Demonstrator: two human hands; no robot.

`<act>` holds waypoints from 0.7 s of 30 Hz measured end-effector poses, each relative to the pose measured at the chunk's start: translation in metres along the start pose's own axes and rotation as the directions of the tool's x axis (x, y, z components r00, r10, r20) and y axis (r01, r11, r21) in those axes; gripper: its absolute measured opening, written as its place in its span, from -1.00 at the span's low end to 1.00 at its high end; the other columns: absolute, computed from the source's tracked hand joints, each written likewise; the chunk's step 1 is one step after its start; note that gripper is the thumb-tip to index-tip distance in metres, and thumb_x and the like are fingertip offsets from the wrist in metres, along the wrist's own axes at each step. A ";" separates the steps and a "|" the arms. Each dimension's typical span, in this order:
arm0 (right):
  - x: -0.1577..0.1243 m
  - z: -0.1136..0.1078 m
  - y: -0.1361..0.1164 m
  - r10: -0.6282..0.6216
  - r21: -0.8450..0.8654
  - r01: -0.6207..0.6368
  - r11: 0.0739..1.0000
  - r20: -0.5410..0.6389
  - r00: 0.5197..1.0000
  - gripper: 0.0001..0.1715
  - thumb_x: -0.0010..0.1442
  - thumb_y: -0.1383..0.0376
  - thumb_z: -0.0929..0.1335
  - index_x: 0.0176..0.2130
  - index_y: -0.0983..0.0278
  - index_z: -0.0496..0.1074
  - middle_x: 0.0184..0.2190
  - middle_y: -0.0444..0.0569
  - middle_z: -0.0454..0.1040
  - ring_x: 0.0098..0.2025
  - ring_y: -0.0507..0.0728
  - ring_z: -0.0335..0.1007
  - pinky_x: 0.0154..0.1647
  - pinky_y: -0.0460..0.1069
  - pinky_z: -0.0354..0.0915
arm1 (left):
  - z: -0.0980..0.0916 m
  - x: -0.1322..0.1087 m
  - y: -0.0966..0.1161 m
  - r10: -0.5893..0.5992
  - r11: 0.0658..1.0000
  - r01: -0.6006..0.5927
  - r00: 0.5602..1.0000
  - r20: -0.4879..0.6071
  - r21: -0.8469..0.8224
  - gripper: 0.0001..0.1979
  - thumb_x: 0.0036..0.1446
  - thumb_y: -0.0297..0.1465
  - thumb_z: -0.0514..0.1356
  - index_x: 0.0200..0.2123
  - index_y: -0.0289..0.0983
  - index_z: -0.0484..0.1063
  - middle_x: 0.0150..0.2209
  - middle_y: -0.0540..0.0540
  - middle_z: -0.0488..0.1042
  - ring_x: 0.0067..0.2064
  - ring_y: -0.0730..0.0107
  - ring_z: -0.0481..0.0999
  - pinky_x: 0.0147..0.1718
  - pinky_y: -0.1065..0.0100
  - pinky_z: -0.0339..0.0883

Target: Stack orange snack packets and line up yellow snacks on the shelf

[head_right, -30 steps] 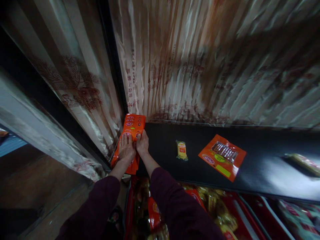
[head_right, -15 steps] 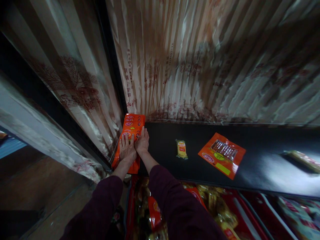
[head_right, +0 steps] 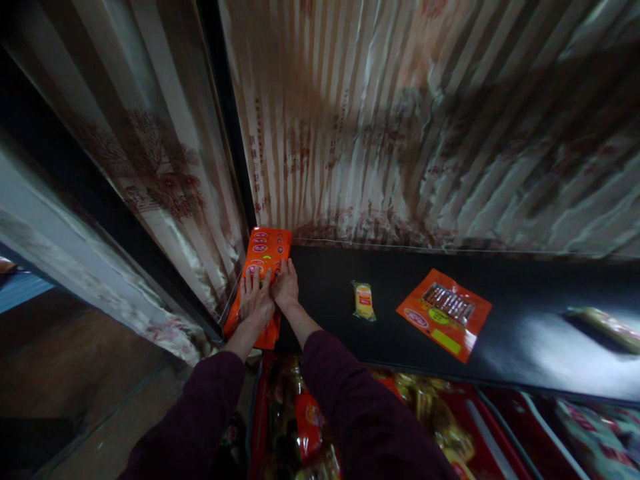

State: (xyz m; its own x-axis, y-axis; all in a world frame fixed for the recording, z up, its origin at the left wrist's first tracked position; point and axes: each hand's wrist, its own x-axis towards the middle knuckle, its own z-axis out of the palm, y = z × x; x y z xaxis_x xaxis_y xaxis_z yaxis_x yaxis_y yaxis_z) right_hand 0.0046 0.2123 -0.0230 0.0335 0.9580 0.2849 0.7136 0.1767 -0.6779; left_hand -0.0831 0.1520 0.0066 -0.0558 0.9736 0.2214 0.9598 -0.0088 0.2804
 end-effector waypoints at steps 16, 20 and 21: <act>0.001 -0.016 -0.020 0.082 -0.077 -0.084 0.993 -0.028 0.996 -0.44 0.27 0.32 0.13 0.22 0.43 0.17 0.33 0.17 0.01 0.37 0.21 -0.18 0.30 0.12 0.00 | -0.006 0.044 -0.001 -0.078 0.997 0.077 0.993 -0.087 -0.012 -0.51 0.23 -0.40 -0.06 0.19 -0.43 0.23 0.29 -0.33 0.10 0.35 0.06 -0.05 0.27 0.05 -0.09; 0.022 -0.013 -0.017 0.060 -0.018 -0.061 0.998 -0.063 0.996 -0.43 0.27 0.29 0.12 0.23 0.41 0.16 0.30 0.18 0.09 0.37 0.22 -0.16 0.31 0.16 -0.03 | -0.002 0.057 0.002 -0.102 0.995 0.102 0.984 -0.148 -0.003 -0.51 0.24 -0.34 -0.05 0.21 -0.36 0.21 0.28 -0.37 0.10 0.34 0.01 -0.03 0.24 -0.05 -0.06; 0.027 -0.012 -0.016 0.054 0.009 -0.054 0.999 -0.069 0.996 -0.43 0.27 0.29 0.12 0.23 0.40 0.15 0.28 0.17 0.12 0.37 0.21 -0.15 0.31 0.16 -0.04 | 0.000 0.060 0.004 -0.111 0.994 0.112 0.982 -0.154 -0.004 -0.50 0.24 -0.33 -0.06 0.21 -0.35 0.21 0.28 -0.37 0.10 0.34 0.00 -0.02 0.24 -0.07 -0.05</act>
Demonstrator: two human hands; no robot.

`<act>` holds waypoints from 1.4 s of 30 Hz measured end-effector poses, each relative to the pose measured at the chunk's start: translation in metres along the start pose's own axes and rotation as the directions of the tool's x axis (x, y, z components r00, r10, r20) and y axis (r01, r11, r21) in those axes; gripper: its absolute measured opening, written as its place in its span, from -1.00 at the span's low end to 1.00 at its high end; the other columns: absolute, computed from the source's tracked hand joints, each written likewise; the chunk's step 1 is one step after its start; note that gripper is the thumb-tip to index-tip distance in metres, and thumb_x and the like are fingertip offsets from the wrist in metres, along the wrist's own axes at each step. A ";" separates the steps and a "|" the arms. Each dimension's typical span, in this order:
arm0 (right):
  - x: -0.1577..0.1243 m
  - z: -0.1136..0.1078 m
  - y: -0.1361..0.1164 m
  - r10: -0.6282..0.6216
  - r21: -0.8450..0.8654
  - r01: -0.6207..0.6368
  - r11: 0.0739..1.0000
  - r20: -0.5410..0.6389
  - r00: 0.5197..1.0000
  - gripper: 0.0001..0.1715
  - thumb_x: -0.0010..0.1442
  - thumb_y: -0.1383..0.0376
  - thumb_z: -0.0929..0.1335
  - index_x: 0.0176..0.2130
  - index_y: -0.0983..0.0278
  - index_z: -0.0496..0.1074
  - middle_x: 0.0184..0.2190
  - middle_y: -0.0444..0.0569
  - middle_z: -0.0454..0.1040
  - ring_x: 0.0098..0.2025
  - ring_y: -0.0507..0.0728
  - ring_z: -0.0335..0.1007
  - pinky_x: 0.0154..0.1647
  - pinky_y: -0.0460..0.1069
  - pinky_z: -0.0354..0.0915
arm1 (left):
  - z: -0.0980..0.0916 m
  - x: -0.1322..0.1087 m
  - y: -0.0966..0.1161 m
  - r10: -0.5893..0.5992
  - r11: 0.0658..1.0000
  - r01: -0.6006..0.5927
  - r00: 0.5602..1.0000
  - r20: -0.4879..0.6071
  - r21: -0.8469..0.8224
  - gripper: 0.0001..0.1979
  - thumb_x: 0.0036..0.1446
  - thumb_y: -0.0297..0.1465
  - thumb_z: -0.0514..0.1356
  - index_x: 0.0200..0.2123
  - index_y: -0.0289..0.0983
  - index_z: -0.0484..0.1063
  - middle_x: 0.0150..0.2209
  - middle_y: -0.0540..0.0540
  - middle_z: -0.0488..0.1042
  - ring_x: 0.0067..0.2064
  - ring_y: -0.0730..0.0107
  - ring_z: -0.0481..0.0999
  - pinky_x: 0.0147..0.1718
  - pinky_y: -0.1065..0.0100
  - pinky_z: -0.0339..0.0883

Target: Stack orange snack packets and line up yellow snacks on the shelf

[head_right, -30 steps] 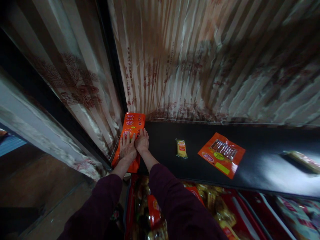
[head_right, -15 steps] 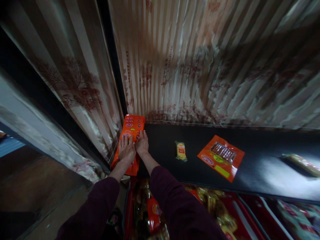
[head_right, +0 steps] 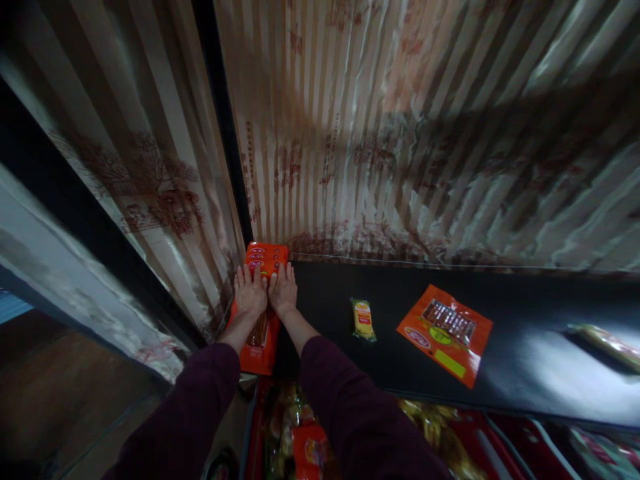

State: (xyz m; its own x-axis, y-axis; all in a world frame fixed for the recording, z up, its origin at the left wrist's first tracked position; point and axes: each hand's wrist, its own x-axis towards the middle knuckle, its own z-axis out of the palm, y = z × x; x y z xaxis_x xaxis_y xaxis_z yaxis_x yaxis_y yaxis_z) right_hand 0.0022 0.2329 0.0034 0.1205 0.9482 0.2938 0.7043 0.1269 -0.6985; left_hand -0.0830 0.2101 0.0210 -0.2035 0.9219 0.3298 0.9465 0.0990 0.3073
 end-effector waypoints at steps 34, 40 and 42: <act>-0.071 -0.082 0.003 0.048 0.057 -0.052 0.997 0.061 0.997 -0.50 0.21 0.44 0.16 0.11 0.42 0.32 0.15 0.11 0.34 0.22 0.08 0.21 0.27 -0.01 0.10 | -0.032 -0.074 0.039 0.237 0.940 -0.231 0.971 -0.005 -0.251 -0.58 0.22 -0.46 -0.11 0.04 -0.43 0.37 0.16 -0.24 0.34 0.31 0.23 0.10 0.26 0.17 0.04; -0.137 -0.121 0.009 -0.013 0.078 0.006 0.997 0.087 0.996 -0.49 0.17 0.49 0.15 0.06 0.34 0.40 0.08 0.06 0.43 0.13 0.06 0.32 0.22 -0.01 0.17 | -0.043 -0.149 0.051 0.283 0.880 -0.217 0.954 0.098 -0.422 -0.60 0.22 -0.49 -0.10 0.07 -0.36 0.32 0.08 -0.22 0.42 0.14 0.31 0.36 0.13 0.23 0.26; -0.163 -0.129 0.011 -0.016 0.091 0.006 0.996 0.103 0.995 -0.48 0.15 0.50 0.16 0.05 0.32 0.41 0.07 0.04 0.44 0.13 0.06 0.32 0.22 0.00 0.18 | -0.042 -0.175 0.052 0.282 0.880 -0.195 0.948 0.146 -0.432 -0.61 0.20 -0.50 -0.07 0.07 -0.37 0.32 0.05 -0.24 0.44 0.10 0.31 0.40 0.10 0.25 0.29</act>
State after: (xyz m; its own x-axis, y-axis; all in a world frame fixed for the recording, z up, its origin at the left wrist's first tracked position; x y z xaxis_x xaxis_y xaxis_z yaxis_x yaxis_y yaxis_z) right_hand 0.0802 0.0420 0.0315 0.0369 0.9710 0.2360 0.6380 0.1589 -0.7534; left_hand -0.0090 0.0382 0.0162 0.1102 0.9569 0.2686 0.7646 -0.2543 0.5922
